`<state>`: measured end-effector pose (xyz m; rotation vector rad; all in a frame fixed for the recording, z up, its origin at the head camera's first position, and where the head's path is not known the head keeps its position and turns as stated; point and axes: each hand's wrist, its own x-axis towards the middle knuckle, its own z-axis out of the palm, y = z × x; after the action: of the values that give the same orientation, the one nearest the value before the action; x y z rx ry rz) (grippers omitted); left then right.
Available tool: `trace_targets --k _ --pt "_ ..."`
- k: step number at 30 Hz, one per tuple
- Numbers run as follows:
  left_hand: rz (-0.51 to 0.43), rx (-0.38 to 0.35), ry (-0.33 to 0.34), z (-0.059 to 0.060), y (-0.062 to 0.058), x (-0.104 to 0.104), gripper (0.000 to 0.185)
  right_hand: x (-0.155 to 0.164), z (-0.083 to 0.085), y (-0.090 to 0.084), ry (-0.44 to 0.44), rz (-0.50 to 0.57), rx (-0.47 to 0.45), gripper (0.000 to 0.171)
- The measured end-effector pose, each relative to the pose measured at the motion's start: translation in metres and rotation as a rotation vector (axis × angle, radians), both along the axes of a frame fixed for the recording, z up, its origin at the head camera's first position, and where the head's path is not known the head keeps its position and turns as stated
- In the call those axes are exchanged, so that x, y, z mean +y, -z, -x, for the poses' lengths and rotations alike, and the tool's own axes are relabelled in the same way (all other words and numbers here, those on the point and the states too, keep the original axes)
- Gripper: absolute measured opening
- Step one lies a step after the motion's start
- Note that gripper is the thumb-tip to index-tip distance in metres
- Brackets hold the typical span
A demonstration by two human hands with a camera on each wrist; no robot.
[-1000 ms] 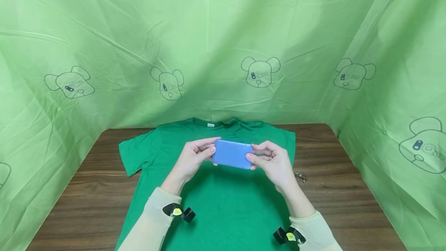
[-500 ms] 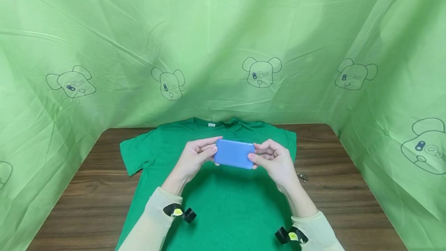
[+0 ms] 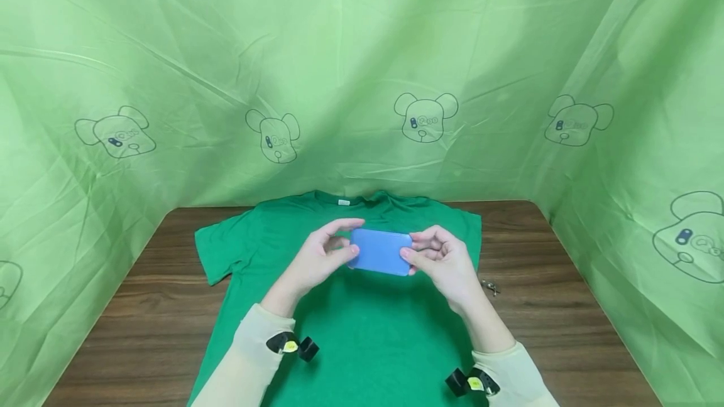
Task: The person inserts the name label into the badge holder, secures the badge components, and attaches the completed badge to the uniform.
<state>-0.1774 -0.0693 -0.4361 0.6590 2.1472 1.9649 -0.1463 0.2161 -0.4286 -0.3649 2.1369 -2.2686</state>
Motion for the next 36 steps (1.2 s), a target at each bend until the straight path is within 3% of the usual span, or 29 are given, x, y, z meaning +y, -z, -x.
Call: trace_targets --k 5,13,18,21,27,36 --pt "0.217 0.161 0.028 -0.002 0.0 0.008 0.071 0.003 0.0 0.0 0.017 -0.037 -0.031 0.031" --pt "0.329 0.24 0.037 -0.006 0.002 0.015 0.091 0.004 0.0 -0.002 0.005 -0.081 -0.05 0.036" --pt "0.433 0.316 0.048 -0.006 0.007 0.018 0.091 0.004 0.0 -0.003 -0.012 -0.098 -0.058 0.038" --pt "0.453 0.317 0.043 -0.005 0.01 0.02 0.084 0.005 -0.001 -0.003 -0.028 -0.109 -0.057 0.038" --pt "0.401 0.277 0.029 -0.006 0.013 0.021 0.076 0.013 0.0 -0.007 -0.071 -0.175 0.011 0.031" --pt "0.357 0.217 0.002 -0.006 0.014 0.016 0.075 0.053 0.01 -0.009 -0.033 -0.446 0.146 0.021"
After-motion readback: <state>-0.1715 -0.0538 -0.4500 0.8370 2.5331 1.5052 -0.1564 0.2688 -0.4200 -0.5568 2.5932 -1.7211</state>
